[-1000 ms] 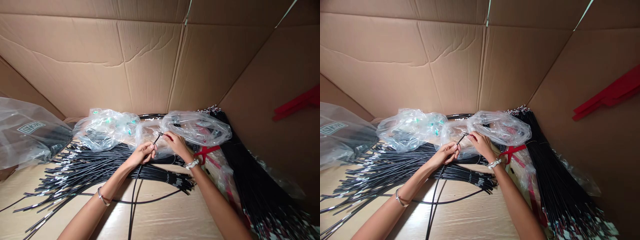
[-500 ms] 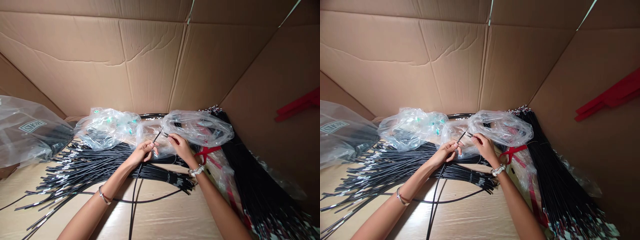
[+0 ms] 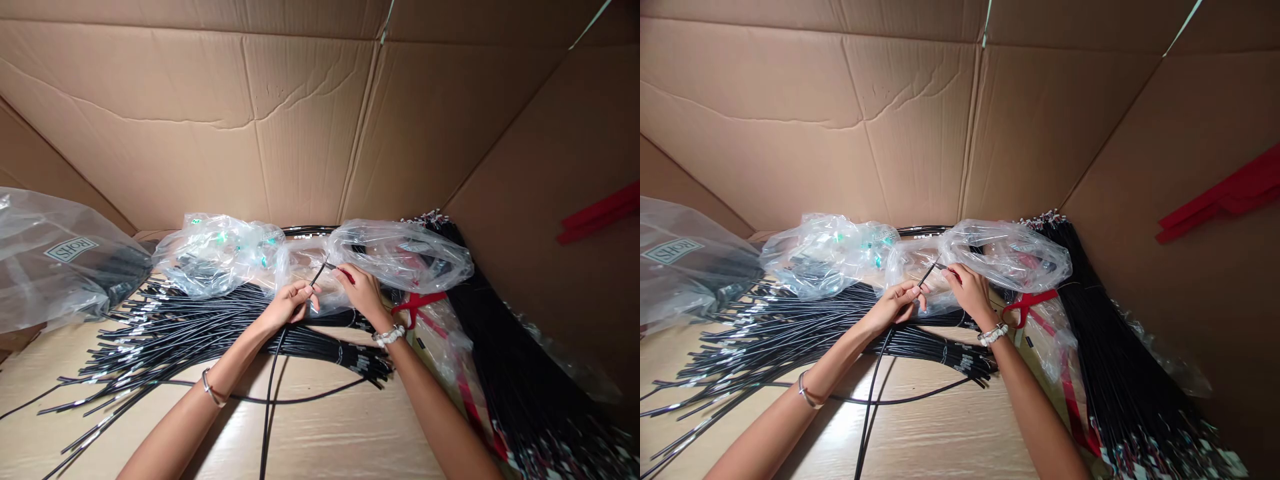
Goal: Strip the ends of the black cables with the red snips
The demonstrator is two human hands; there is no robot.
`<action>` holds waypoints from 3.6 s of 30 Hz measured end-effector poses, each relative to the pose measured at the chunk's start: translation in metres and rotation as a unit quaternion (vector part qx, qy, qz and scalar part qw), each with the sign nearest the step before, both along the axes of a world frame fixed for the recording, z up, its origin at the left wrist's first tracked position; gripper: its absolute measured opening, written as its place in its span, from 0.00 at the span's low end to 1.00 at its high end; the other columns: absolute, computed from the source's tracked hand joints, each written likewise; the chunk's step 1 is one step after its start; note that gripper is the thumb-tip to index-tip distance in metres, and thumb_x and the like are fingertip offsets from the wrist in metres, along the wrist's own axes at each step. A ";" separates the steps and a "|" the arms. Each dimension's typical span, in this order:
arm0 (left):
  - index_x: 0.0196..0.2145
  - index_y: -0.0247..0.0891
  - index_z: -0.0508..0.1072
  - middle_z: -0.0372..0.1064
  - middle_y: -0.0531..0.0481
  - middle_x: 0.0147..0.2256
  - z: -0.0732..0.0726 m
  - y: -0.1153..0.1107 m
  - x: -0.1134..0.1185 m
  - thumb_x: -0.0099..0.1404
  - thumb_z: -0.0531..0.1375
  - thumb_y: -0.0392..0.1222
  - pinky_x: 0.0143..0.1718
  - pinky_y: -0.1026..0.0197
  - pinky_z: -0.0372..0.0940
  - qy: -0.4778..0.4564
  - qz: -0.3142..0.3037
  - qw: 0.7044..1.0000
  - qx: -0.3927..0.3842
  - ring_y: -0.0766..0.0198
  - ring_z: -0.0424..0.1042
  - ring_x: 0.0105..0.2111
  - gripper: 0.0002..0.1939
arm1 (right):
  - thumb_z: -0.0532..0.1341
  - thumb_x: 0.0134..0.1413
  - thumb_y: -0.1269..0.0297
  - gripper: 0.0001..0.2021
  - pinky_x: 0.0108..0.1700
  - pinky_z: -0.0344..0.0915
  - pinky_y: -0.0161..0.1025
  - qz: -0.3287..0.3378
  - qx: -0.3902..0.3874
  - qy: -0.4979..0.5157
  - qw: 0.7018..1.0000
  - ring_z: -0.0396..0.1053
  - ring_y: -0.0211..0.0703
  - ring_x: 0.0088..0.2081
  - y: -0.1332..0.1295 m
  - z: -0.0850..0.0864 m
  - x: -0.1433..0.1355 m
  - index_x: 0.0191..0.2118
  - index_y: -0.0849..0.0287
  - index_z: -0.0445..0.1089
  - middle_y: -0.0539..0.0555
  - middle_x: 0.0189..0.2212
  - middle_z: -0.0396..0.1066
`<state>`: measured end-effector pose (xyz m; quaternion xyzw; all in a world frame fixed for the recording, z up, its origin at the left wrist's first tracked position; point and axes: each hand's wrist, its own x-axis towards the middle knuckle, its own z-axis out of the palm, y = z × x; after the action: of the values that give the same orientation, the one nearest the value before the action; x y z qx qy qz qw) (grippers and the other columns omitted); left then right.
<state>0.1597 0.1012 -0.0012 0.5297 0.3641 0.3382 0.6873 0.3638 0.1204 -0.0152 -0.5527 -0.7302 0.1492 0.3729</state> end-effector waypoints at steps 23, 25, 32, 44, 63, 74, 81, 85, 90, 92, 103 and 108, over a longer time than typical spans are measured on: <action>0.30 0.33 0.71 0.56 0.56 0.19 0.000 0.001 -0.006 0.66 0.56 0.60 0.18 0.66 0.40 0.094 -0.033 0.993 0.059 0.73 0.47 0.16 0.24 | 0.52 0.63 0.52 0.18 0.32 0.58 0.35 0.067 -0.057 0.058 0.994 0.64 0.39 0.27 0.008 -0.006 0.001 0.32 0.58 0.72 0.50 0.26 0.72; 0.30 0.33 0.72 0.58 0.56 0.19 0.000 0.002 -0.007 0.64 0.57 0.60 0.17 0.66 0.39 0.093 -0.033 0.994 0.041 0.74 0.47 0.15 0.24 | 0.52 0.63 0.52 0.19 0.31 0.57 0.34 0.065 -0.061 0.039 0.995 0.62 0.38 0.26 0.009 -0.009 0.000 0.28 0.58 0.71 0.49 0.23 0.69; 0.37 0.32 0.72 0.71 0.50 0.25 0.000 0.008 -0.010 0.62 0.61 0.55 0.14 0.66 0.36 0.067 -0.024 0.997 -0.042 0.77 0.47 0.12 0.20 | 0.52 0.62 0.51 0.21 0.30 0.57 0.34 0.059 -0.083 0.023 0.995 0.64 0.39 0.26 0.013 -0.012 0.003 0.27 0.58 0.71 0.50 0.23 0.71; 0.36 0.30 0.73 0.71 0.49 0.23 -0.002 0.009 -0.011 0.61 0.60 0.53 0.14 0.66 0.37 0.093 -0.016 0.995 -0.037 0.76 0.47 0.12 0.19 | 0.54 0.63 0.56 0.16 0.32 0.54 0.35 0.068 -0.085 -0.080 0.991 0.68 0.41 0.30 0.009 0.000 0.007 0.31 0.56 0.73 0.52 0.30 0.76; 0.41 0.37 0.77 0.78 0.41 0.39 0.029 -0.010 0.001 0.69 0.51 0.36 0.34 0.60 0.61 0.569 -0.016 0.773 0.281 0.55 0.76 0.36 0.14 | 0.53 0.63 0.55 0.19 0.29 0.47 0.35 0.091 -0.147 -0.141 0.975 0.60 0.38 0.26 0.013 0.003 0.010 0.27 0.58 0.73 0.52 0.24 0.72; 0.43 0.38 0.77 0.78 0.40 0.39 0.036 -0.010 0.004 0.70 0.50 0.36 0.36 0.59 0.64 0.608 -0.033 0.746 0.269 0.53 0.77 0.38 0.15 | 0.52 0.62 0.52 0.21 0.29 0.49 0.35 0.122 -0.135 -0.081 0.980 0.58 0.38 0.25 0.020 -0.014 0.014 0.25 0.58 0.71 0.50 0.22 0.68; 0.40 0.36 0.77 0.77 0.39 0.36 0.042 -0.005 0.004 0.69 0.51 0.35 0.36 0.59 0.63 0.600 -0.056 0.754 0.263 0.54 0.77 0.36 0.14 | 0.51 0.62 0.50 0.22 0.31 0.53 0.35 0.148 -0.153 -0.054 0.975 0.61 0.39 0.26 0.025 -0.021 0.017 0.28 0.58 0.74 0.51 0.24 0.72; 0.40 0.36 0.77 0.77 0.39 0.36 0.045 -0.004 0.003 0.68 0.51 0.35 0.35 0.58 0.63 0.605 -0.068 0.746 0.269 0.53 0.77 0.36 0.14 | 0.51 0.62 0.50 0.22 0.32 0.53 0.35 0.129 -0.153 -0.080 0.976 0.62 0.40 0.28 0.022 -0.015 0.017 0.27 0.58 0.73 0.52 0.24 0.72; 0.41 0.36 0.77 0.76 0.36 0.36 0.043 -0.005 0.006 0.71 0.47 0.37 0.35 0.55 0.64 0.643 -0.074 0.704 0.293 0.49 0.77 0.36 0.18 | 0.51 0.63 0.51 0.20 0.31 0.50 0.35 0.109 -0.144 -0.138 0.974 0.62 0.40 0.29 0.017 -0.004 0.016 0.26 0.57 0.71 0.51 0.24 0.70; 0.40 0.36 0.77 0.76 0.35 0.35 0.042 -0.004 0.008 0.70 0.47 0.35 0.35 0.55 0.65 0.652 -0.083 0.689 0.305 0.47 0.77 0.37 0.18 | 0.52 0.63 0.52 0.20 0.31 0.49 0.35 0.100 -0.138 -0.159 0.972 0.62 0.40 0.29 0.015 0.000 0.015 0.27 0.57 0.71 0.52 0.25 0.70; 0.43 0.30 0.75 0.76 0.33 0.36 0.044 -0.007 0.018 0.64 0.50 0.26 0.35 0.53 0.68 0.672 -0.101 0.646 0.347 0.46 0.77 0.38 0.16 | 0.51 0.64 0.51 0.21 0.31 0.49 0.36 0.100 -0.131 -0.155 0.974 0.62 0.41 0.29 0.016 -0.004 0.014 0.28 0.57 0.71 0.53 0.26 0.71; 0.47 0.28 0.72 0.75 0.33 0.38 0.040 -0.012 0.020 0.67 0.48 0.26 0.33 0.55 0.68 0.678 -0.099 0.629 0.367 0.48 0.78 0.37 0.17 | 0.51 0.63 0.52 0.20 0.31 0.49 0.36 0.108 -0.141 -0.126 0.976 0.60 0.39 0.27 0.020 -0.012 0.014 0.26 0.58 0.70 0.52 0.24 0.69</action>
<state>0.1801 0.0896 0.0389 0.8509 0.5184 -0.0814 0.0242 0.3780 0.1403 -0.0269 -0.5322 -0.7981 0.2191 0.1785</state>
